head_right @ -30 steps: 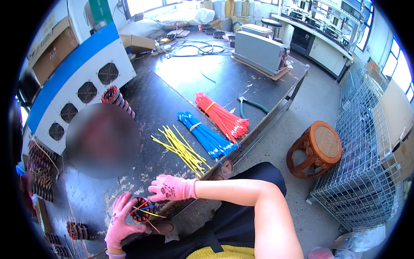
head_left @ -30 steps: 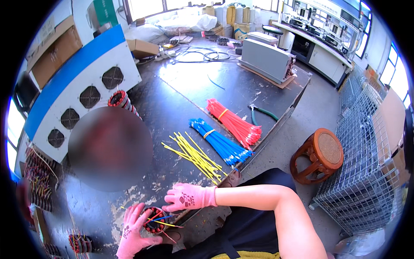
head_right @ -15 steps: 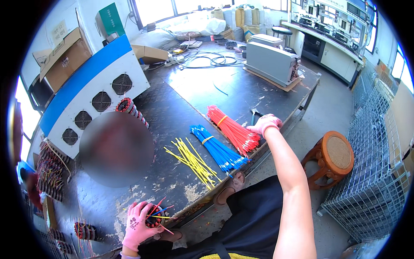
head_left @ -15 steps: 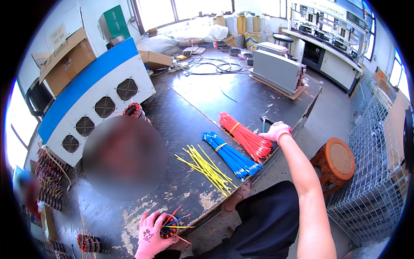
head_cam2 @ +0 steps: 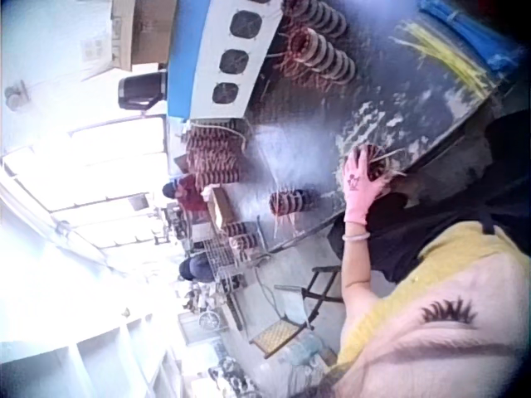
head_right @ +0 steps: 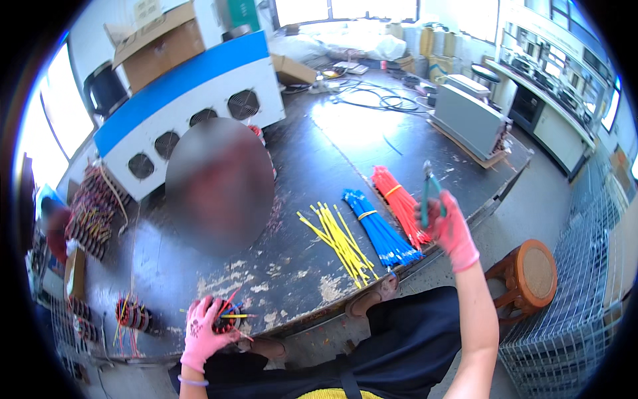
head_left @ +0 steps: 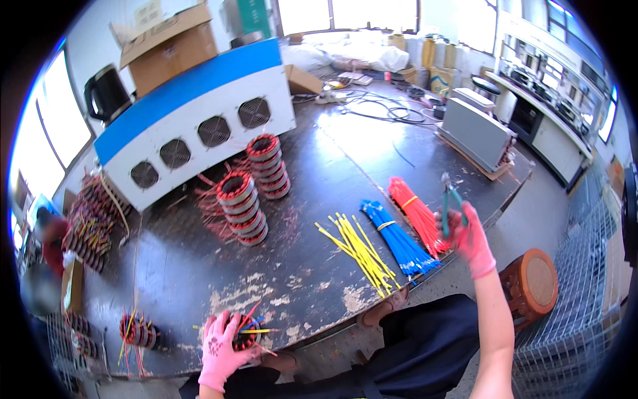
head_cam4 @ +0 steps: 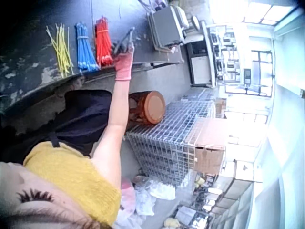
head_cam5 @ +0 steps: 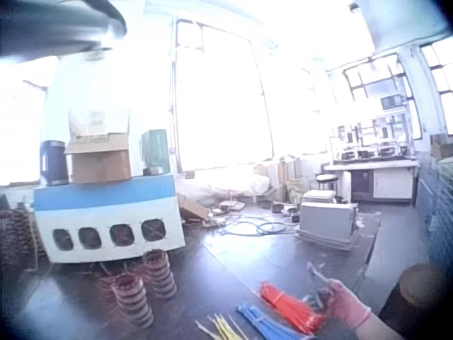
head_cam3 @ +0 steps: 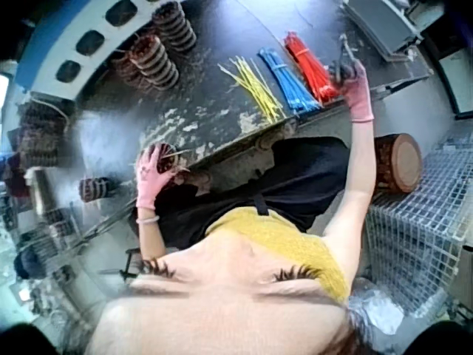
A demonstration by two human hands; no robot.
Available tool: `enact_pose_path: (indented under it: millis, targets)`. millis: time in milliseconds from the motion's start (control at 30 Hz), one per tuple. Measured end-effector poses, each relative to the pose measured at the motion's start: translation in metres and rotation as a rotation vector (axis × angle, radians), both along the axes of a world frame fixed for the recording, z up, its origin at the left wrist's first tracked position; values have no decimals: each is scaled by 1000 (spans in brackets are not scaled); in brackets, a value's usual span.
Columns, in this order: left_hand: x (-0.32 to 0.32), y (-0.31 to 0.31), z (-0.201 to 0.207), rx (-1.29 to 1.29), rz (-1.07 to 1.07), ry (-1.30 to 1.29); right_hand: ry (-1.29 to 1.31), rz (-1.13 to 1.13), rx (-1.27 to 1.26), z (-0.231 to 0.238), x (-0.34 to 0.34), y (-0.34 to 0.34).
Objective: The person secures copper wire to a stator coil using zip ties and trims the excess with pliers. They pick up yellow and blue ties from the table, thread them through the coil, tighten them, and then use a tool to cut the ends.
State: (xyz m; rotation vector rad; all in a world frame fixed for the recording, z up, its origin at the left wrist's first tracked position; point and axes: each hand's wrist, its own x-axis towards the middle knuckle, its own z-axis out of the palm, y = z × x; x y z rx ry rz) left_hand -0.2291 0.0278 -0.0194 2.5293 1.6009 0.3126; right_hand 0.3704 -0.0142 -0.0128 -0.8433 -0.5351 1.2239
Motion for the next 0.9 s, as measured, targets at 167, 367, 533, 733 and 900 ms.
enact_pose_path:
  millis: [167, 367, 533, 733, 900]
  targets:
    - [8, 20, -5, 4, -86, -107, 119, 506, -103, 15, -164, -15]
    - [-6, 43, -1, -92, -228, -117, -15, 989, -422, -7, -255, -3]
    - [-9, 50, 3, -145, -269, -129, -126, 1063, -599, -20, -275, 5]
    - [-8, 52, 3, -153, -281, -153, -168, 1112, -665, -21, -283, 27]
    - [-10, 54, 3, -141, -306, -165, -188, 1119, -624, -20, -290, 36]
